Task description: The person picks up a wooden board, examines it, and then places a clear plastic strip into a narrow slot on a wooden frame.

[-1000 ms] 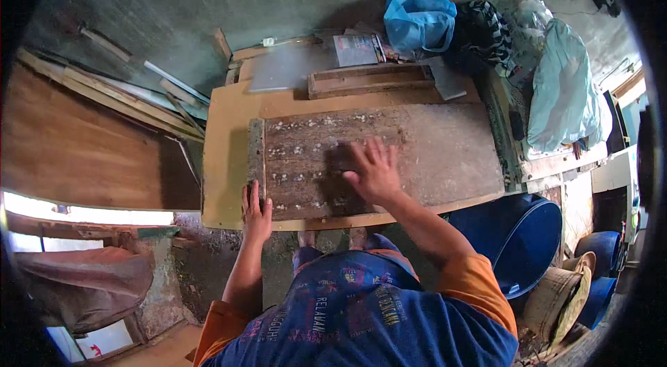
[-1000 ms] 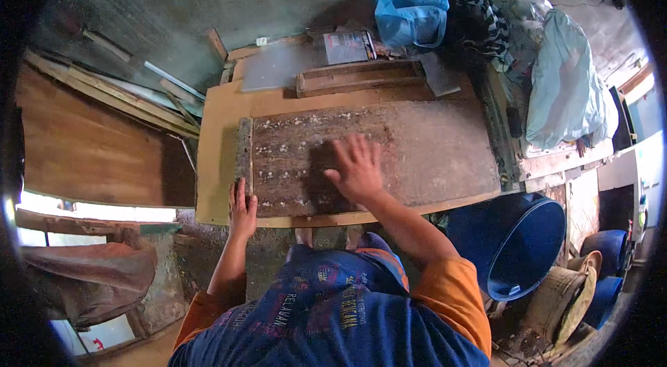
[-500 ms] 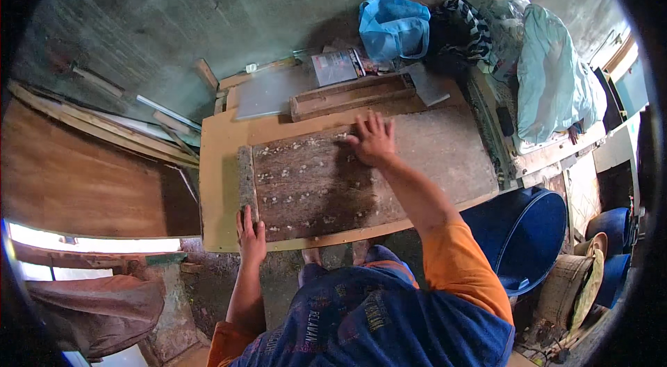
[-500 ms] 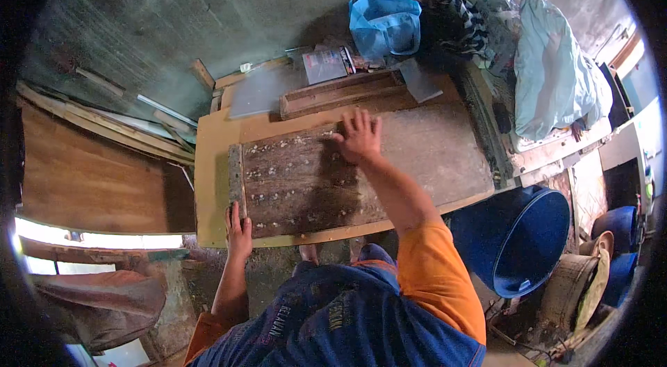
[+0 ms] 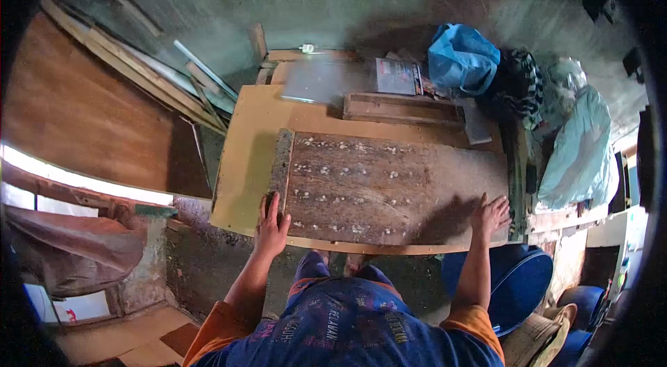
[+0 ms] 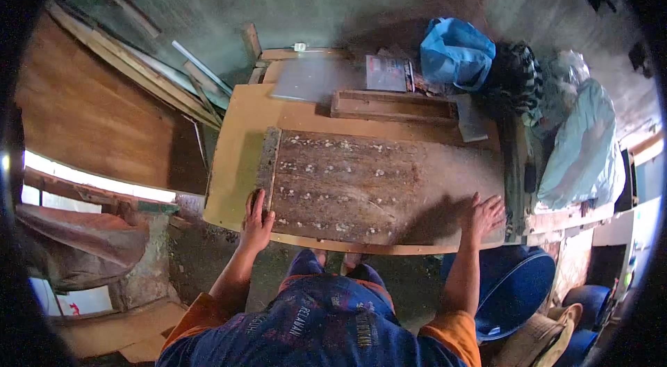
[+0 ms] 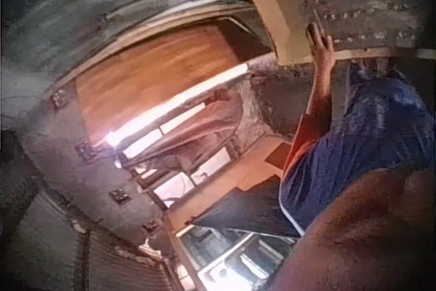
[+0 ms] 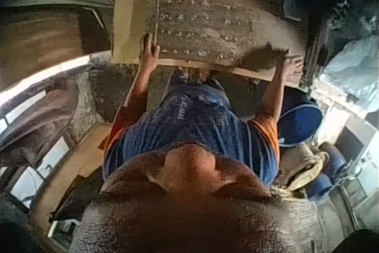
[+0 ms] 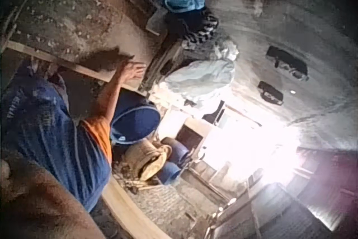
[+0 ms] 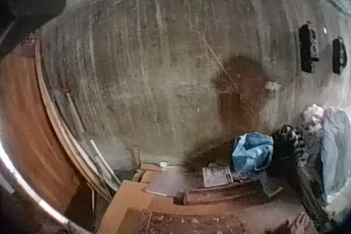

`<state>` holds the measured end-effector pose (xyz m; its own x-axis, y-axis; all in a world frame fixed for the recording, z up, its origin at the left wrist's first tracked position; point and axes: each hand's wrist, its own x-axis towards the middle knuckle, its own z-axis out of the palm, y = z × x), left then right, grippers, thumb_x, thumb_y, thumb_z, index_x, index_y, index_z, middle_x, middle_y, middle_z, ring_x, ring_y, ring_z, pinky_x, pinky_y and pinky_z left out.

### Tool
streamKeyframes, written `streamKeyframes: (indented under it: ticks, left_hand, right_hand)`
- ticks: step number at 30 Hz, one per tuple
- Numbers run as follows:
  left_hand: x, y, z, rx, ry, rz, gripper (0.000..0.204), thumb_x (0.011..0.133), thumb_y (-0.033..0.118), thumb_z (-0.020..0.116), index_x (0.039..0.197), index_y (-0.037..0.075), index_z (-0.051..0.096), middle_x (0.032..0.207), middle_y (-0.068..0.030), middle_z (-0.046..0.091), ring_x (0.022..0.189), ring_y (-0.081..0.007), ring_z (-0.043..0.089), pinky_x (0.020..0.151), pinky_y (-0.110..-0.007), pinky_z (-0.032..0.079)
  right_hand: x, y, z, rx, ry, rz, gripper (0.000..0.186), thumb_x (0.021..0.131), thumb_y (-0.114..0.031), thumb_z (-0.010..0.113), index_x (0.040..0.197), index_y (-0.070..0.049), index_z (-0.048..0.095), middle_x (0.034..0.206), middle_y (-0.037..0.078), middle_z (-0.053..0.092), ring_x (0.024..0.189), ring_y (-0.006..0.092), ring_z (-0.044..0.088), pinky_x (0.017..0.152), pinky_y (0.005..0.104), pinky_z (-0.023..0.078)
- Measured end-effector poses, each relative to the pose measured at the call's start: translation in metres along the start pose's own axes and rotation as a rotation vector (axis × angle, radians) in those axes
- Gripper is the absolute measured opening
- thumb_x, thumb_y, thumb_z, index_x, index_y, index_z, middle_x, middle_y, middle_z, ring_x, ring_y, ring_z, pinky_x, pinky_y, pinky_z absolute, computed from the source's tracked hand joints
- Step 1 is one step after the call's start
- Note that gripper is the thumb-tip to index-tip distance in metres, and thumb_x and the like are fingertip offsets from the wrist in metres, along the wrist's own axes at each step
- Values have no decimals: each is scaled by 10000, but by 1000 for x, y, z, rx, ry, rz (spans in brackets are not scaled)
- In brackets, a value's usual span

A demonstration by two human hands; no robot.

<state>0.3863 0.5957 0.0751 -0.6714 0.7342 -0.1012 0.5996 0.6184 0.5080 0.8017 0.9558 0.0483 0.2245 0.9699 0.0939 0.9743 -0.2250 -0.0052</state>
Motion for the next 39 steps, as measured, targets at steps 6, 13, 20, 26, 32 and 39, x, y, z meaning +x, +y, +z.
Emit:
streamKeyframes:
  ticks: [6, 13, 20, 26, 32, 39]
  left_hand:
    - [0, -3, -6, -147, 25, 35, 691, 911, 307, 578, 1500, 178, 239, 1503, -238, 228, 1335, -467, 315, 1044, -533, 359]
    - [2, 6, -20, -58, -103, -18, 750, 873, 253, 629, 1504, 175, 230, 1504, -265, 209, 1346, -482, 280, 1062, -525, 342]
    - [2, 2, -26, -136, -110, -23, 742, 874, 265, 639, 1498, 207, 242, 1519, -228, 215, 1316, -463, 351, 1045, -490, 382]
    - [-3, -13, -18, -124, -79, 46, 727, 895, 290, 608, 1504, 183, 225, 1516, -266, 186, 1279, -479, 393, 1028, -495, 398]
    - [3, -15, -24, -130, -136, 82, 744, 903, 292, 587, 1515, 172, 180, 1513, -277, 171, 1283, -485, 385, 1031, -515, 387]
    - [4, -20, -30, -78, -146, 145, 781, 885, 284, 609, 1519, 165, 169, 1510, -275, 179, 1279, -481, 391, 1005, -515, 403]
  right_hand:
    - [-19, -116, -20, 258, 2, -535, 606, 939, -326, 510, 1439, -37, 327, 1469, 204, 342, 1358, 377, 309, 1113, 517, 227]
    - [14, -279, 10, 330, -25, -876, 544, 885, -145, 576, 1397, -90, 400, 1447, 181, 371, 1353, 386, 302, 1078, 465, 332]
    - [41, -313, 58, -155, -205, -916, 444, 893, -170, 506, 1335, -147, 468, 1375, 146, 453, 1309, 344, 389, 1070, 458, 339]
    - [30, -316, 20, -156, -64, -1094, 372, 882, -144, 492, 1250, -130, 537, 1141, 144, 587, 1108, 334, 542, 970, 446, 411]
    - [-30, -282, -45, -132, 141, -1285, 339, 814, -106, 565, 1148, -142, 607, 972, 123, 581, 995, 323, 551, 859, 421, 473]
    - [-135, -246, -58, -111, -159, -1284, 246, 850, -86, 497, 1080, -108, 580, 1020, 138, 595, 1024, 325, 560, 869, 440, 482]
